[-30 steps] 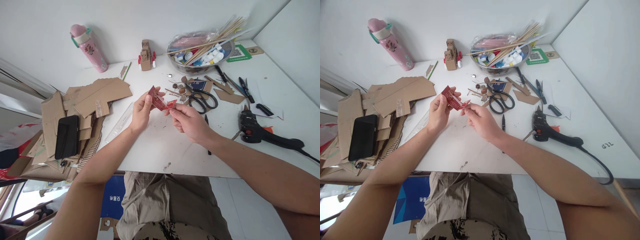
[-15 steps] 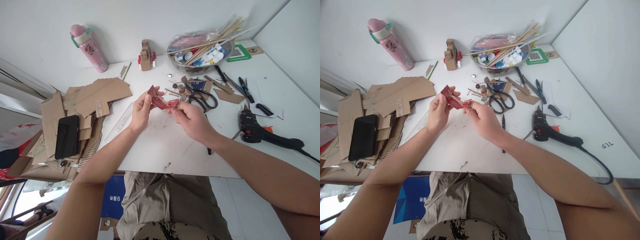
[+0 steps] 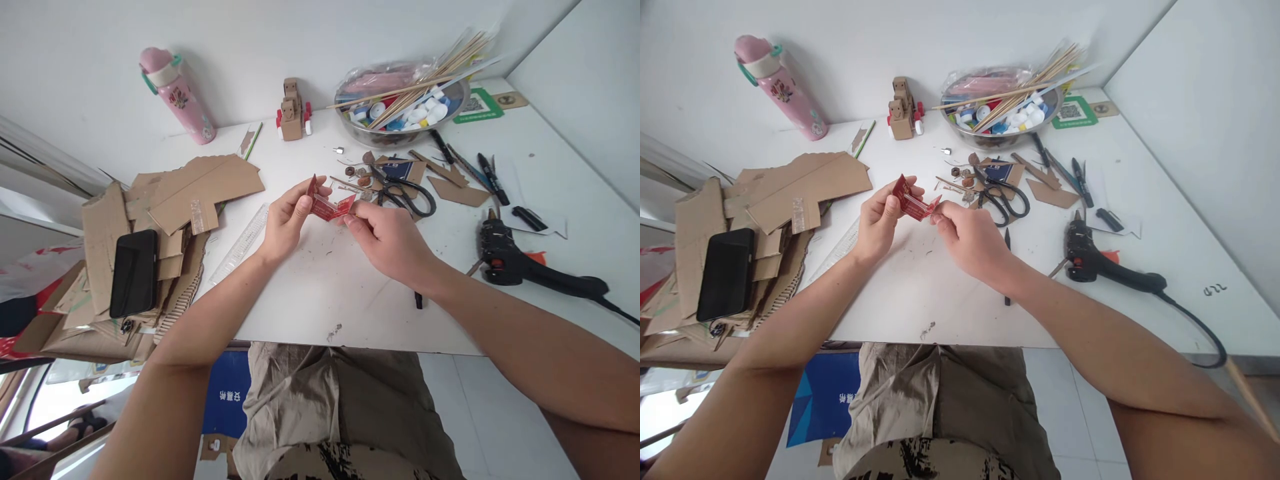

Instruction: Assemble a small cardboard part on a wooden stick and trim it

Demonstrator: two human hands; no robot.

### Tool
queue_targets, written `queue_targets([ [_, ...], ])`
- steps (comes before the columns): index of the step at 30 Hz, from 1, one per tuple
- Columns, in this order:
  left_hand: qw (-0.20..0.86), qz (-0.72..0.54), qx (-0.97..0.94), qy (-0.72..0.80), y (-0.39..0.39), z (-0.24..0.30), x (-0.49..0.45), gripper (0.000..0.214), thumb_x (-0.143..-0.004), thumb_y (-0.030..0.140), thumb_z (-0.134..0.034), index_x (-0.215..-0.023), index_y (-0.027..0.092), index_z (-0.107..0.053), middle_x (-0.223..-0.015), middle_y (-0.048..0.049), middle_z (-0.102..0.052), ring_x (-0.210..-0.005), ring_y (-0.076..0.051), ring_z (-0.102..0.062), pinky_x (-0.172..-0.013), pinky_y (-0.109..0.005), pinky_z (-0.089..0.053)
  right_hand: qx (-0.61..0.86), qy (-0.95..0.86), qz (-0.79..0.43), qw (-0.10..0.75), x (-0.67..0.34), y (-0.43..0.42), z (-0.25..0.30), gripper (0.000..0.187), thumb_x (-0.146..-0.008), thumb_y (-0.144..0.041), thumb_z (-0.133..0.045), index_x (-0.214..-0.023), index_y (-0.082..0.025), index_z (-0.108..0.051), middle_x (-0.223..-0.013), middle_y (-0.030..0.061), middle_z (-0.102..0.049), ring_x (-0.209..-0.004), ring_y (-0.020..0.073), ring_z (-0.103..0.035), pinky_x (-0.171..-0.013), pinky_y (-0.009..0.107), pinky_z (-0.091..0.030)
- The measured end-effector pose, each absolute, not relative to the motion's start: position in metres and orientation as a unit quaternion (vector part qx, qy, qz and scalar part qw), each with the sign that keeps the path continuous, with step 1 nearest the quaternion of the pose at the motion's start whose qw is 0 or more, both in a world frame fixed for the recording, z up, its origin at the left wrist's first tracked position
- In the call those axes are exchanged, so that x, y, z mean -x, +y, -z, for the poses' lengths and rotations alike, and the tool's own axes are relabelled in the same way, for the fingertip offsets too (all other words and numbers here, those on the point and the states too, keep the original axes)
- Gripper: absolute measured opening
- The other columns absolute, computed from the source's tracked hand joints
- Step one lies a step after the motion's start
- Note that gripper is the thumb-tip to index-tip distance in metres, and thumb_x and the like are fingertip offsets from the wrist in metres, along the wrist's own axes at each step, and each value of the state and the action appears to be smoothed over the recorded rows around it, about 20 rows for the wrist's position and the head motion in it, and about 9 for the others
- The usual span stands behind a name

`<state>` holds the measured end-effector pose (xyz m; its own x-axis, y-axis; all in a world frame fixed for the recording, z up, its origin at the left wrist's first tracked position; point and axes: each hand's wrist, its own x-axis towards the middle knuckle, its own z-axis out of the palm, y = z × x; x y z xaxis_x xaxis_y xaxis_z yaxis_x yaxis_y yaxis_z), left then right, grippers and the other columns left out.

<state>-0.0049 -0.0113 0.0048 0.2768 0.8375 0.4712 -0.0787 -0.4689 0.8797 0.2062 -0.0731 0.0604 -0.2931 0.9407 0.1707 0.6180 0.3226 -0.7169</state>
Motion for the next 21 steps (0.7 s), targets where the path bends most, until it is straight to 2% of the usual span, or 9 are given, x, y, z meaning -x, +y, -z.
queue_targets([
  [4,0.436,-0.519,-0.684,0.268,-0.011,-0.008,0.005,0.065,-0.101,0.079,-0.067,-0.130,0.023,-0.083,-0.115,-0.0088,-0.087,-0.093,-0.020,-0.085,-0.090,-0.039,-0.073,0.561,-0.787,-0.154,0.206,-0.208,-0.073,-0.068,0.034,-0.106,-0.032,-0.046,-0.103,-0.019,-0.077,-0.062,0.0018,-0.056,-0.057,0.0191,-0.041,-0.062,0.035,-0.025],
  [7,0.452,-0.509,-0.677,0.280,-0.013,-0.009,0.003,0.070,-0.099,0.081,-0.067,-0.130,0.020,-0.083,-0.116,-0.0104,-0.086,-0.096,-0.020,-0.085,-0.091,-0.038,-0.073,0.578,-0.799,-0.081,0.146,-0.208,-0.075,-0.075,0.036,-0.104,-0.029,-0.045,-0.106,-0.018,-0.079,-0.071,0.0065,-0.066,-0.061,0.0204,-0.047,-0.061,0.035,-0.021],
  [10,0.460,-0.503,-0.671,0.292,-0.014,-0.008,0.002,0.072,-0.097,0.083,-0.068,-0.129,0.021,-0.084,-0.118,-0.0110,-0.086,-0.100,-0.021,-0.084,-0.093,-0.039,-0.073,0.579,-0.805,-0.034,0.122,-0.209,-0.078,-0.079,0.038,-0.104,-0.026,-0.043,-0.108,-0.019,-0.080,-0.078,0.0092,-0.072,-0.065,0.0211,-0.053,-0.061,0.034,-0.018],
  [15,0.461,-0.500,-0.664,0.311,-0.016,-0.009,0.002,0.072,-0.095,0.085,-0.069,-0.125,0.022,-0.084,-0.116,-0.0109,-0.088,-0.102,-0.023,-0.085,-0.095,-0.041,-0.073,0.564,-0.806,-0.032,0.177,-0.214,-0.077,-0.072,0.039,-0.105,-0.023,-0.041,-0.103,-0.020,-0.080,-0.076,0.0096,-0.073,-0.066,0.0204,-0.054,-0.062,0.035,-0.017],
  [18,0.459,-0.506,-0.665,0.301,-0.016,-0.010,0.002,0.068,-0.094,0.082,-0.073,-0.124,0.022,-0.084,-0.116,-0.0114,-0.088,-0.102,-0.024,-0.085,-0.095,-0.042,-0.073,0.536,-0.802,-0.087,0.249,-0.218,-0.071,-0.063,0.030,-0.103,-0.029,-0.051,-0.090,-0.022,-0.077,-0.069,0.0068,-0.065,-0.062,0.0196,-0.047,-0.063,0.036,-0.016],
  [21,0.454,-0.511,-0.666,0.301,-0.016,-0.011,0.003,0.065,-0.092,0.080,-0.078,-0.124,0.023,-0.085,-0.115,-0.0112,-0.088,-0.103,-0.025,-0.085,-0.094,-0.043,-0.074,0.521,-0.786,-0.169,0.288,-0.222,-0.064,-0.058,0.025,-0.102,-0.036,-0.058,-0.086,-0.025,-0.073,-0.064,0.0030,-0.056,-0.060,0.0196,-0.043,-0.063,0.035,-0.020],
])
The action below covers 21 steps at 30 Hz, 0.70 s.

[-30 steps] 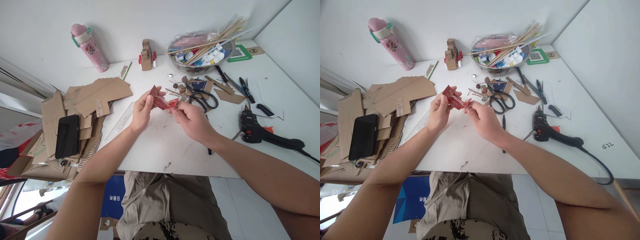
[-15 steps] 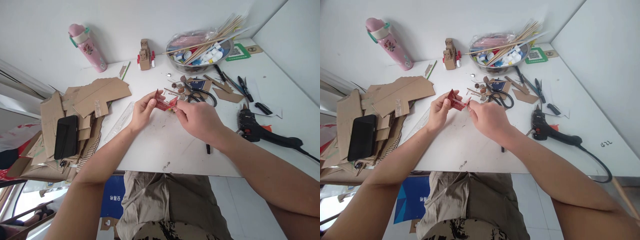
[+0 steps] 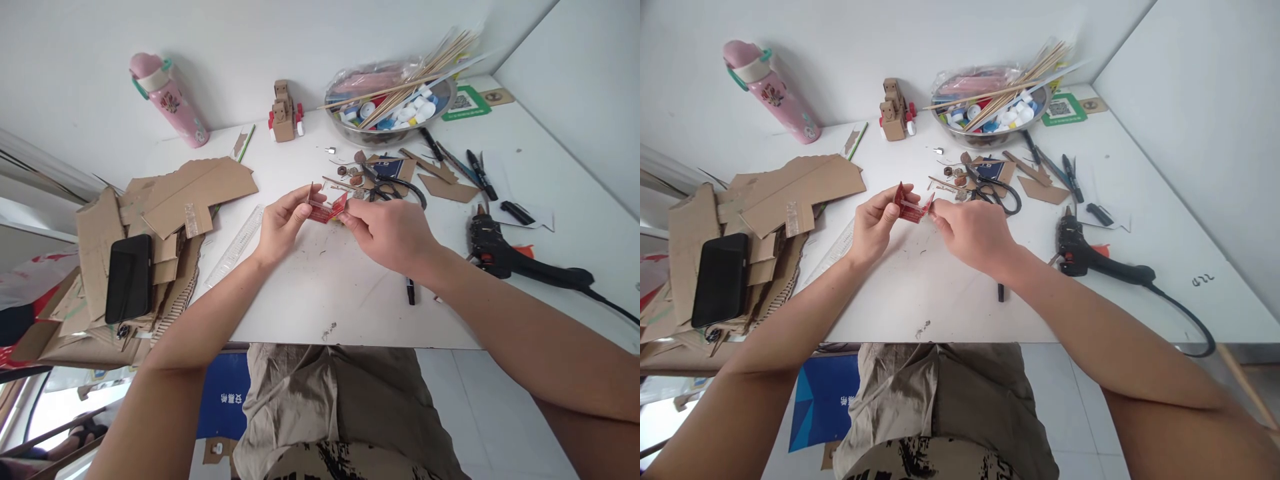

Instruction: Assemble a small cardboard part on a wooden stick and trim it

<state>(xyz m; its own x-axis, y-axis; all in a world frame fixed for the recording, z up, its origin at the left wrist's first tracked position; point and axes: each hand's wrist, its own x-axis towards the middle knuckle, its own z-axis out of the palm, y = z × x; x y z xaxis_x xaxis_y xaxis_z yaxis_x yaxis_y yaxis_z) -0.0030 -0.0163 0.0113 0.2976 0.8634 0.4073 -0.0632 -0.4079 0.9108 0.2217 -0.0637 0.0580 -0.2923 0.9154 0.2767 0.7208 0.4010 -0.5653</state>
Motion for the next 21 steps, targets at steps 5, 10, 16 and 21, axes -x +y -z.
queue_targets([
  [5,0.454,-0.508,-0.670,0.294,-0.016,-0.013,0.004,0.066,-0.091,0.079,-0.080,-0.125,0.023,-0.086,-0.113,-0.0105,-0.088,-0.098,-0.026,-0.086,-0.091,-0.045,-0.075,0.456,-0.763,-0.343,0.304,-0.226,-0.054,-0.063,0.031,-0.105,-0.043,-0.062,-0.083,-0.023,-0.070,-0.063,-0.0024,-0.051,-0.061,0.0161,-0.045,-0.064,0.033,-0.030],
  [10,0.462,-0.500,-0.676,0.283,-0.016,-0.016,0.004,0.066,-0.089,0.079,-0.081,-0.123,0.023,-0.087,-0.113,-0.0105,-0.089,-0.097,-0.026,-0.087,-0.089,-0.043,-0.076,0.407,-0.711,-0.490,0.297,-0.228,-0.050,-0.064,0.034,-0.107,-0.047,-0.060,-0.086,-0.022,-0.068,-0.055,-0.0094,-0.031,-0.052,0.0125,-0.029,-0.058,0.032,-0.026],
  [16,0.453,-0.491,-0.688,0.281,-0.015,-0.015,0.004,0.068,-0.090,0.081,-0.078,-0.122,0.022,-0.087,-0.112,-0.0100,-0.089,-0.094,-0.025,-0.088,-0.088,-0.043,-0.076,0.477,-0.778,-0.274,0.304,-0.226,-0.053,-0.054,0.026,-0.104,-0.040,-0.061,-0.087,-0.023,-0.072,-0.062,-0.0003,-0.054,-0.058,0.0173,-0.043,-0.062,0.034,-0.027],
  [21,0.472,-0.492,-0.674,0.285,-0.018,-0.015,0.001,0.068,-0.088,0.082,-0.081,-0.120,0.022,-0.087,-0.113,-0.0112,-0.089,-0.099,-0.027,-0.087,-0.092,-0.045,-0.076,0.499,-0.800,-0.145,0.300,-0.226,-0.056,-0.047,0.027,-0.101,-0.040,-0.061,-0.080,-0.025,-0.070,-0.059,0.0029,-0.050,-0.058,0.0201,-0.041,-0.063,0.037,-0.020],
])
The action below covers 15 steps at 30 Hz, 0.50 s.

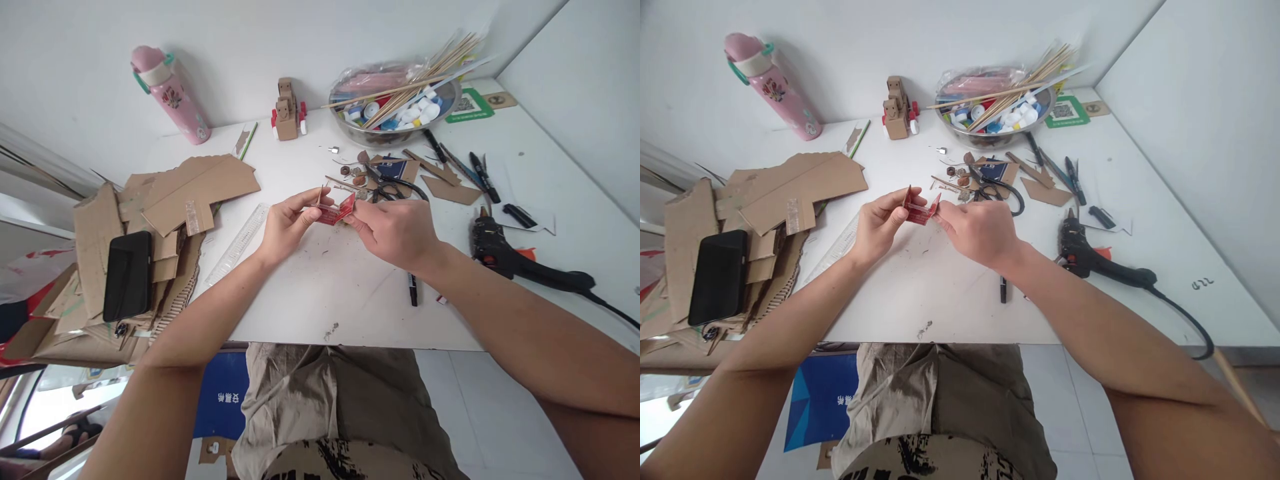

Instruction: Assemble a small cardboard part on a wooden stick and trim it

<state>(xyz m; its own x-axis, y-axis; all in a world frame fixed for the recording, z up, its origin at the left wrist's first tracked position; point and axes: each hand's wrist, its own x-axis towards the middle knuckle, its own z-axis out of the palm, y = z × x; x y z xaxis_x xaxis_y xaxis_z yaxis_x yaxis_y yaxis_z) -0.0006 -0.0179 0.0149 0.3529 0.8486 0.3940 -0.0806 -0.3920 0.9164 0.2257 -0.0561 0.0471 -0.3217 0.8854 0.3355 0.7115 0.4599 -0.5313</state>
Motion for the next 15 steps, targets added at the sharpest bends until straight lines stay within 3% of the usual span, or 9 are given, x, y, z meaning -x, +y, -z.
queue_targets([
  [5,0.482,-0.508,-0.655,0.282,-0.018,-0.016,-0.001,0.068,-0.084,0.082,-0.084,-0.116,0.023,-0.087,-0.109,-0.0095,-0.089,-0.095,-0.026,-0.087,-0.088,-0.044,-0.076,0.462,-0.775,-0.282,0.327,-0.224,-0.054,-0.053,0.036,-0.105,-0.051,-0.059,-0.083,-0.025,-0.069,-0.062,-0.0008,-0.053,-0.059,0.0172,-0.042,-0.063,0.035,-0.029],
  [9,0.509,-0.492,-0.655,0.264,-0.016,-0.020,0.001,0.069,-0.083,0.081,-0.086,-0.116,0.021,-0.084,-0.111,-0.0104,-0.088,-0.099,-0.025,-0.087,-0.088,-0.042,-0.075,0.404,-0.746,-0.429,0.311,-0.225,-0.050,-0.063,0.054,-0.104,-0.072,-0.057,-0.081,-0.024,-0.067,-0.059,-0.0055,-0.042,-0.056,0.0149,-0.039,-0.062,0.033,-0.031],
  [12,0.540,-0.469,-0.658,0.236,-0.018,-0.023,-0.001,0.076,-0.077,0.082,-0.090,-0.120,0.019,-0.080,-0.117,-0.0133,-0.088,-0.106,-0.027,-0.086,-0.091,-0.043,-0.074,0.415,-0.761,-0.389,0.311,-0.225,-0.053,-0.068,0.053,-0.104,-0.071,-0.056,-0.081,-0.024,-0.067,-0.060,-0.0041,-0.047,-0.058,0.0152,-0.043,-0.063,0.033,-0.031],
  [15,0.557,-0.458,-0.654,0.228,-0.022,-0.024,-0.007,0.071,-0.072,0.073,-0.099,-0.114,0.020,-0.081,-0.111,-0.0103,-0.087,-0.104,-0.027,-0.086,-0.092,-0.042,-0.073,0.450,-0.785,-0.304,0.299,-0.225,-0.060,-0.067,0.038,-0.104,-0.054,-0.060,-0.082,-0.024,-0.067,-0.060,-0.0019,-0.053,-0.058,0.0162,-0.046,-0.062,0.033,-0.029],
])
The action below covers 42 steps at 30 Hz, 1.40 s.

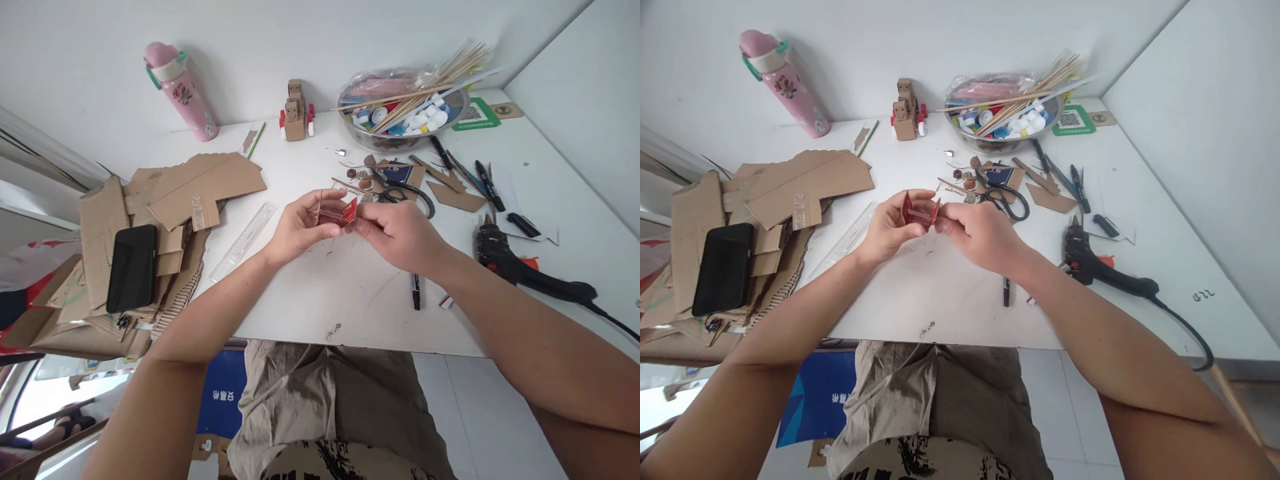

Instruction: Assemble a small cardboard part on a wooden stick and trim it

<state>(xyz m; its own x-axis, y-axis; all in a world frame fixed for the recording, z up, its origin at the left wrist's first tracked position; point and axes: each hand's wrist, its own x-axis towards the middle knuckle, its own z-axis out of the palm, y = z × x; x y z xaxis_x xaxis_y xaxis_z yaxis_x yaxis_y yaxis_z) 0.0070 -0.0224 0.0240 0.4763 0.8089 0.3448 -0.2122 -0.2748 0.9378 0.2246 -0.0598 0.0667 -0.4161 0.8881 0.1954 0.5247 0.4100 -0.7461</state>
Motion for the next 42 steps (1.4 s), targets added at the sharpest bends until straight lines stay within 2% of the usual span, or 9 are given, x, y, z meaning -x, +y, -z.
queue_targets([
  [5,0.576,-0.457,-0.637,0.232,-0.026,-0.020,-0.014,0.059,-0.072,0.070,-0.101,-0.096,0.019,-0.082,-0.102,-0.0073,-0.084,-0.098,-0.024,-0.084,-0.091,-0.042,-0.072,0.459,-0.791,-0.255,0.313,-0.224,-0.061,-0.053,0.029,-0.102,-0.042,-0.060,-0.080,-0.024,-0.069,-0.055,-0.0034,-0.046,-0.053,0.0162,-0.039,-0.060,0.034,-0.026],
  [9,0.558,-0.459,-0.654,0.224,-0.024,-0.017,-0.013,0.062,-0.069,0.072,-0.101,-0.096,0.020,-0.082,-0.108,-0.0080,-0.079,-0.101,-0.024,-0.082,-0.089,-0.042,-0.071,0.388,-0.792,-0.381,0.277,-0.230,-0.053,-0.056,0.040,-0.107,-0.055,-0.059,-0.087,-0.024,-0.072,-0.060,-0.0048,-0.046,-0.056,0.0144,-0.037,-0.060,0.033,-0.029],
  [12,0.578,-0.428,-0.663,0.208,-0.026,-0.017,-0.012,0.060,-0.074,0.072,-0.098,-0.099,0.020,-0.081,-0.109,-0.0069,-0.079,-0.092,-0.021,-0.083,-0.084,-0.039,-0.070,0.348,-0.760,-0.500,0.226,-0.234,-0.051,-0.064,0.048,-0.108,-0.066,-0.058,-0.087,-0.024,-0.068,-0.058,-0.0081,-0.036,-0.053,0.0126,-0.030,-0.056,0.032,-0.027],
  [15,0.601,-0.406,-0.658,0.204,-0.027,-0.018,-0.011,0.061,-0.075,0.072,-0.098,-0.102,0.020,-0.078,-0.107,-0.0065,-0.082,-0.087,-0.020,-0.084,-0.083,-0.038,-0.070,0.349,-0.744,-0.526,0.222,-0.233,-0.050,-0.069,0.049,-0.106,-0.068,-0.058,-0.082,-0.026,-0.061,-0.055,-0.0095,-0.033,-0.050,0.0121,-0.027,-0.053,0.032,-0.025],
  [22,0.552,-0.454,-0.661,0.227,-0.016,-0.024,-0.001,0.067,-0.072,0.063,-0.104,-0.125,0.027,-0.083,-0.127,-0.0087,-0.086,-0.123,-0.030,-0.082,-0.101,-0.041,-0.070,0.408,-0.789,-0.382,0.256,-0.236,-0.050,-0.079,0.037,-0.104,-0.055,-0.057,-0.083,-0.025,-0.065,-0.063,-0.0040,-0.049,-0.057,0.0153,-0.041,-0.060,0.033,-0.033],
  [26,0.546,-0.471,-0.649,0.242,-0.014,-0.027,0.003,0.061,-0.075,0.064,-0.101,-0.119,0.025,-0.087,-0.121,-0.0087,-0.088,-0.121,-0.031,-0.084,-0.105,-0.048,-0.072,0.442,-0.797,-0.322,0.256,-0.240,-0.051,-0.078,0.035,-0.105,-0.050,-0.057,-0.083,-0.025,-0.067,-0.066,-0.0007,-0.056,-0.059,0.0161,-0.043,-0.062,0.033,-0.033],
  [32,0.529,-0.466,-0.656,0.270,-0.017,-0.030,0.003,0.068,-0.070,0.071,-0.101,-0.116,0.022,-0.089,-0.119,-0.0103,-0.089,-0.119,-0.033,-0.085,-0.106,-0.048,-0.073,0.474,-0.836,-0.101,0.257,-0.245,-0.054,-0.060,0.028,-0.103,-0.040,-0.056,-0.087,-0.025,-0.074,-0.062,0.0034,-0.061,-0.059,0.0207,-0.050,-0.061,0.034,-0.026],
  [35,0.529,-0.464,-0.660,0.264,-0.017,-0.030,0.004,0.064,-0.071,0.070,-0.101,-0.113,0.023,-0.090,-0.124,-0.0101,-0.088,-0.122,-0.032,-0.084,-0.108,-0.048,-0.073,0.461,-0.846,-0.060,0.260,-0.247,-0.053,-0.053,0.031,-0.104,-0.042,-0.055,-0.086,-0.025,-0.073,-0.064,0.0054,-0.064,-0.060,0.0217,-0.053,-0.060,0.034,-0.025],
  [42,0.522,-0.447,-0.686,0.238,-0.012,-0.033,0.011,0.056,-0.072,0.069,-0.100,-0.108,0.028,-0.091,-0.110,-0.0051,-0.089,-0.118,-0.028,-0.085,-0.106,-0.045,-0.073,0.394,-0.825,-0.292,0.282,-0.244,-0.047,-0.057,0.039,-0.110,-0.052,-0.053,-0.090,-0.025,-0.073,-0.065,-0.0007,-0.057,-0.056,0.0169,-0.047,-0.059,0.033,-0.034],
])
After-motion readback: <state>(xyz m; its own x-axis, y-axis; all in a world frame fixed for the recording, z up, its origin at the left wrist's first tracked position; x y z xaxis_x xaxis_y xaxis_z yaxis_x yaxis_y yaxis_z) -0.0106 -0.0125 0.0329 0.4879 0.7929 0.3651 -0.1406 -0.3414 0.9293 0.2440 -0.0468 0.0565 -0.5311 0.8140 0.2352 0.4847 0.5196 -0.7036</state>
